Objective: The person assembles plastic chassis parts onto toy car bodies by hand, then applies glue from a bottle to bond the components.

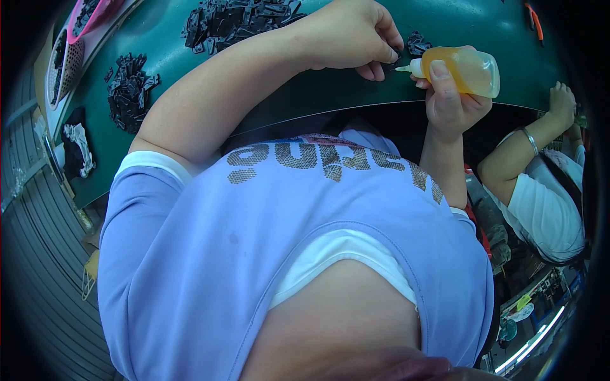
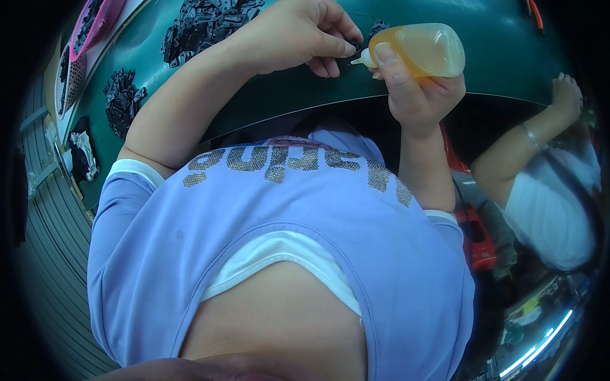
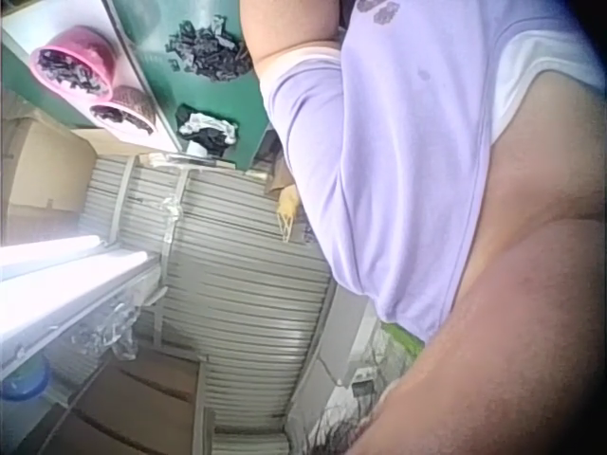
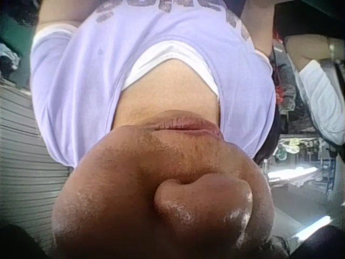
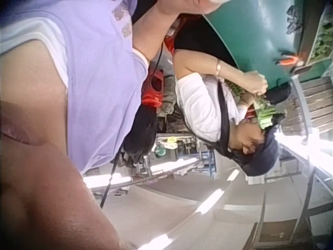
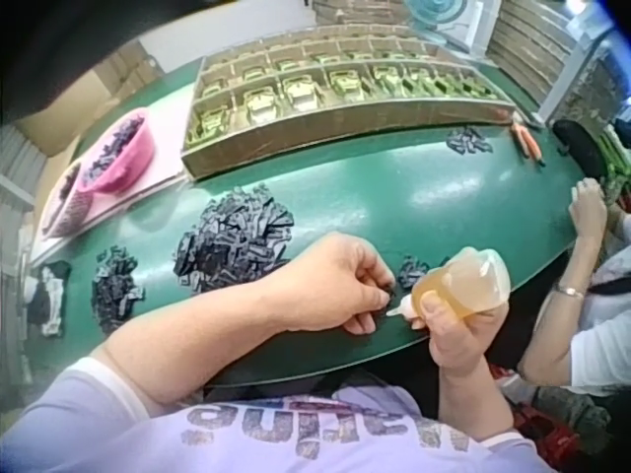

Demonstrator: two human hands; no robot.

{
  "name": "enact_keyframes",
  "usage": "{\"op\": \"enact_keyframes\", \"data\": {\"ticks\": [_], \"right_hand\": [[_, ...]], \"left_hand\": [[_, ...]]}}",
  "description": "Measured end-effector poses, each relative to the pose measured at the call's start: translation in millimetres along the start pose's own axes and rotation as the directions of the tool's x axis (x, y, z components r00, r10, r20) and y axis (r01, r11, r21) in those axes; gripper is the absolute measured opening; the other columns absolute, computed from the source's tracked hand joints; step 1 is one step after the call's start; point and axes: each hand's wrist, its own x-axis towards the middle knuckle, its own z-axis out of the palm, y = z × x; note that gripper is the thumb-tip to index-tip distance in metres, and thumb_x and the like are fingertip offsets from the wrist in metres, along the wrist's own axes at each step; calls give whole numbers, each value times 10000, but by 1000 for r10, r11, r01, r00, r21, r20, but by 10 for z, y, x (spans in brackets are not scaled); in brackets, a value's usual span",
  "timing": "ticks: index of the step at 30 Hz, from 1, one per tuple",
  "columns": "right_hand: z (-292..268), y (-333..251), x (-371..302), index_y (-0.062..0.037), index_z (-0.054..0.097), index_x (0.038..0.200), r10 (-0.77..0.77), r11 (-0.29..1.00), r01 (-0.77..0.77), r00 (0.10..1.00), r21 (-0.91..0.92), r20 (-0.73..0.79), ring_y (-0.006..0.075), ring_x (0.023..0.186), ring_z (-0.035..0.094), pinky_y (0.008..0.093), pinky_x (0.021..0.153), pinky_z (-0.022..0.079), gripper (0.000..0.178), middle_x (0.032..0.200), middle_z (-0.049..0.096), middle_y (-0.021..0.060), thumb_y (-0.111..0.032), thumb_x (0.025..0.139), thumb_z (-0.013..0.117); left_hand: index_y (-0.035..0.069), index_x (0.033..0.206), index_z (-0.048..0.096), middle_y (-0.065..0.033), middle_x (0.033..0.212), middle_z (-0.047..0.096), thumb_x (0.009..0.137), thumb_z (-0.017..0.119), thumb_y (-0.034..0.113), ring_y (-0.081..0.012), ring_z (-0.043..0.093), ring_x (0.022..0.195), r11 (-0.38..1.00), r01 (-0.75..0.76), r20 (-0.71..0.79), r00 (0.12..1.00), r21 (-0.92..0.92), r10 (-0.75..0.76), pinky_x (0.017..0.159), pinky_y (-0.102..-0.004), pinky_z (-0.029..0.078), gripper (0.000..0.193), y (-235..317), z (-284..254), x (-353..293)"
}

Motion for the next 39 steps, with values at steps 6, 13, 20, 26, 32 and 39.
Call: {"op": "enact_keyframes", "data": {"ticks": [6, 13, 20, 26, 32, 39], "right_hand": [[-151, 39, 114, 24, 619, 990, 135, 920, -32, 962, 392, -238, 180, 520, 590, 308, 506, 543, 145, 779, 660, 143, -94, 905, 604], [-155, 124, 102, 28, 610, 1019, 170, 922, -52, 945, 384, -281, 182, 564, 547, 321, 541, 490, 258, 881, 661, 198, -205, 912, 583], [-90, 121, 104, -10, 619, 1019, 130, 931, -31, 959, 363, -253, 164, 568, 581, 312, 531, 528, 167, 876, 675, 152, -139, 918, 585], [-56, 159, 119, -15, 600, 988, 118, 938, -24, 960, 346, -252, 176, 569, 605, 310, 517, 541, 120, 852, 657, 132, -86, 891, 610], [-70, 145, 104, 17, 637, 1025, 106, 948, -20, 961, 318, -256, 153, 577, 597, 323, 553, 537, 174, 859, 692, 159, -116, 915, 615], [-70, 164, 109, -11, 618, 1027, 121, 934, -30, 964, 356, -238, 189, 646, 640, 293, 523, 548, 136, 884, 659, 132, -56, 898, 613]], "left_hand": [[-62, 1101, 646, -96, 864, 687, 907, 655, 57, -144, 699, 692, 984, -148, -102, 982, 96, 158, 614, -242, 584, 228, -95, 53, -31], [39, 1195, 643, -129, 1065, 634, 878, 661, 97, -249, 677, 942, 721, -405, -216, 769, 563, 601, 806, -359, 546, 322, -175, 138, -161], [-49, 780, 675, -246, 797, 668, 714, 657, 80, -397, 668, 807, 327, 103, -209, 927, 939, 310, 732, -454, 542, 146, 300, -519, -603], [-5, 771, 691, -238, 808, 669, 700, 667, 122, -410, 659, 837, 399, 130, -256, 925, 908, 280, 747, -464, 530, 147, 179, -615, -558], [14, 795, 707, -224, 806, 674, 725, 699, 158, -389, 663, 826, 554, 8, -268, 882, 832, 389, 746, -442, 530, 161, 198, -619, -584], [67, 924, 735, -151, 930, 716, 737, 654, 106, -320, 695, 913, 362, 67, -228, 877, 930, 422, 754, -429, 568, 207, -30, -473, -362]]}}
